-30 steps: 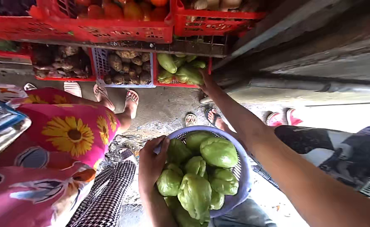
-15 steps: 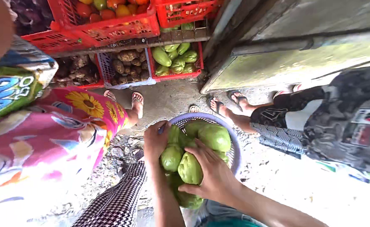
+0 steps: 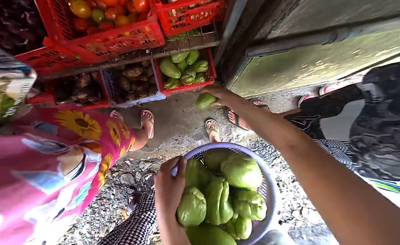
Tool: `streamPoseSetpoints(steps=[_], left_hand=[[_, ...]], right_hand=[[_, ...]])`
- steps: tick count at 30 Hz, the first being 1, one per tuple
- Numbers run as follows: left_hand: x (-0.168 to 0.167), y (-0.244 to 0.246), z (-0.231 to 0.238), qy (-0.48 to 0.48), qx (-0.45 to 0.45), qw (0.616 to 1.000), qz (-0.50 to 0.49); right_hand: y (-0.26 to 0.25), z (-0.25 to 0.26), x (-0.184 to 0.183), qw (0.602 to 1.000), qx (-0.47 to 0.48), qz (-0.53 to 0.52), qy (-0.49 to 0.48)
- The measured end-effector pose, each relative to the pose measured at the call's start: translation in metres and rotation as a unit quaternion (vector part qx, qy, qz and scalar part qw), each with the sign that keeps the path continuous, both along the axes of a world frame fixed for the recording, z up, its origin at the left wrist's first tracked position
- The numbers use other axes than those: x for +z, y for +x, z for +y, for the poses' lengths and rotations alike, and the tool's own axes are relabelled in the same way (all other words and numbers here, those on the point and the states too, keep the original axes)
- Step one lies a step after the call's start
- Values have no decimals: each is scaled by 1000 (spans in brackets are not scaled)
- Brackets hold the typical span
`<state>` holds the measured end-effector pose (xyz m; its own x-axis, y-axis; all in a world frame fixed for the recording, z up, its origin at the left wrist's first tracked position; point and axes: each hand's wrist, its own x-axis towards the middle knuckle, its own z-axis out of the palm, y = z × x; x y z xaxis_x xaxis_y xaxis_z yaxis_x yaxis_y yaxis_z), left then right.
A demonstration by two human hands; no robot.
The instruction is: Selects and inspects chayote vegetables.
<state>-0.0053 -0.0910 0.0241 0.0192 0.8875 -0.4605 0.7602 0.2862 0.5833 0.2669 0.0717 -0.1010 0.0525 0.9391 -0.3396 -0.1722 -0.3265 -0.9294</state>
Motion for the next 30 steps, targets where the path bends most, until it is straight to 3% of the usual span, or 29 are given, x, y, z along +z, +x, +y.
streamPoseSetpoints(steps=[1, 3, 5, 6, 7, 9, 10, 12, 14, 19, 21, 24, 27, 30], left_hand=[[-4, -2, 0, 7, 2, 1000, -1], [-8, -5, 2, 10, 12, 1000, -12], [-8, -9, 7, 1, 29, 999, -27], [-7, -11, 12, -1, 38, 999, -38], [-6, -13, 17, -2, 42, 998, -47], [-5, -15, 27, -7, 28, 998, -52], [-4, -15, 32, -9, 14, 999, -49], [-2, -12, 42, -13, 1, 999, -49], [-1, -7, 48, -18, -12, 998, -54], [2, 8, 63, 2, -49, 997, -55], [10, 16, 68, -2, -49, 998, -48], [15, 20, 80, -2, -55, 997, -61], [21, 24, 90, -10, -80, 996, -44], [24, 31, 91, -6, -94, 995, -7]], right_hand=[[1, 35, -51, 997, -34, 1, -66], [-2, 88, -77, 979, -59, -47, -191], [-14, 62, -22, 981, 60, -132, -127], [-18, 25, 21, 971, 161, -173, -35], [-20, -23, 60, 941, 260, -206, 69], [-21, -121, 115, 859, 386, -299, 152], [-20, -157, 126, 833, 390, -360, 156], [-16, -194, 129, 818, 321, -448, 167], [-11, -194, 136, 807, 293, -488, 156], [-10, -164, 163, 750, 374, -544, 51], [-1, -166, 164, 768, 341, -537, 72], [13, -167, 179, 832, 232, -484, 142], [15, -164, 189, 808, 322, -482, 109], [11, -165, 161, 775, 279, -564, 62]])
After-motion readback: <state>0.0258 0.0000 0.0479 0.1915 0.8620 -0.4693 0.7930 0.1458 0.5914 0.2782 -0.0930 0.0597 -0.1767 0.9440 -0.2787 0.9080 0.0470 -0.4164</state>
